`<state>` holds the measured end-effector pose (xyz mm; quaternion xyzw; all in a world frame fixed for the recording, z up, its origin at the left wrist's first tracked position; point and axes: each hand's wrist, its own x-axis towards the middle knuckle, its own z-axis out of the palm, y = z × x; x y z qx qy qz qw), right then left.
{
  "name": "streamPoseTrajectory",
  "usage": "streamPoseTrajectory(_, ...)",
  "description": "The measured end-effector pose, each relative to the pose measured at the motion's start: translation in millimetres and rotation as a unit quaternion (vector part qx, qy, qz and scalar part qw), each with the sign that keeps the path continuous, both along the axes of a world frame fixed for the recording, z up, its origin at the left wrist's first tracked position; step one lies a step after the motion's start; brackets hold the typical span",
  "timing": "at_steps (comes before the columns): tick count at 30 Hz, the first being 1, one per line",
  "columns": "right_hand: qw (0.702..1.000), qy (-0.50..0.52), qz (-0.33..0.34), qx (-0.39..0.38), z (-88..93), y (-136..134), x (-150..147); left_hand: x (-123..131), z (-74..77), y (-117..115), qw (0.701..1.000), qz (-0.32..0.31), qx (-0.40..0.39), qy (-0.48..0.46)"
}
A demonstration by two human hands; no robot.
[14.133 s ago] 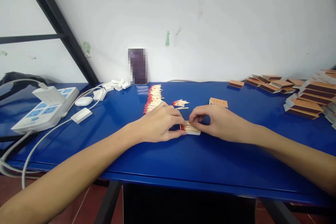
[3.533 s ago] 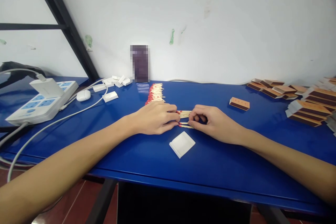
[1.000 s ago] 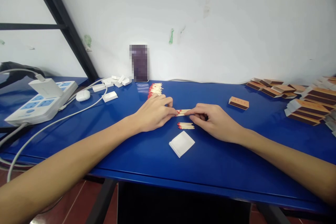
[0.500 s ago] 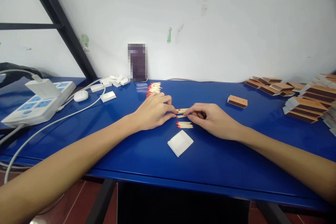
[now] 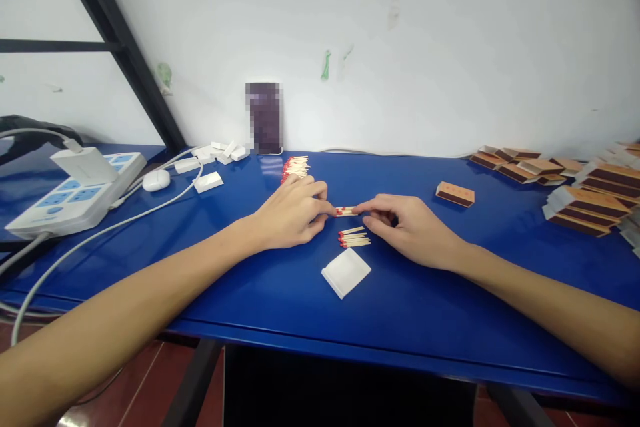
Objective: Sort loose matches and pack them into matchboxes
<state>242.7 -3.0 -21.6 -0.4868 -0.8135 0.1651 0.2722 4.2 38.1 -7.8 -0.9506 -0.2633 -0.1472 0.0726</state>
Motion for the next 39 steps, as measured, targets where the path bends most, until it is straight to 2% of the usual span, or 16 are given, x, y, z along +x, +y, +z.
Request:
streamPoseTrajectory(4,0.999,-0.020,0.012,0.026,0.7,0.0,-1.1,0.5,1.0,-1.5,1.000,0.004,-0.010,0.008)
streamPoseTrajectory(33,0.998,-0.033,0.042,0.033,0.3,-0.6,0.2,0.1,2.8,-1.8,0.999,-0.015,-0.020,0.022)
streamPoseTrajectory(39,0.998,0.003,0.063,0.000,2.5,-2.7,0.3,-1.5,1.9,-0.8,0.998,-0.059,-0.023,0.019)
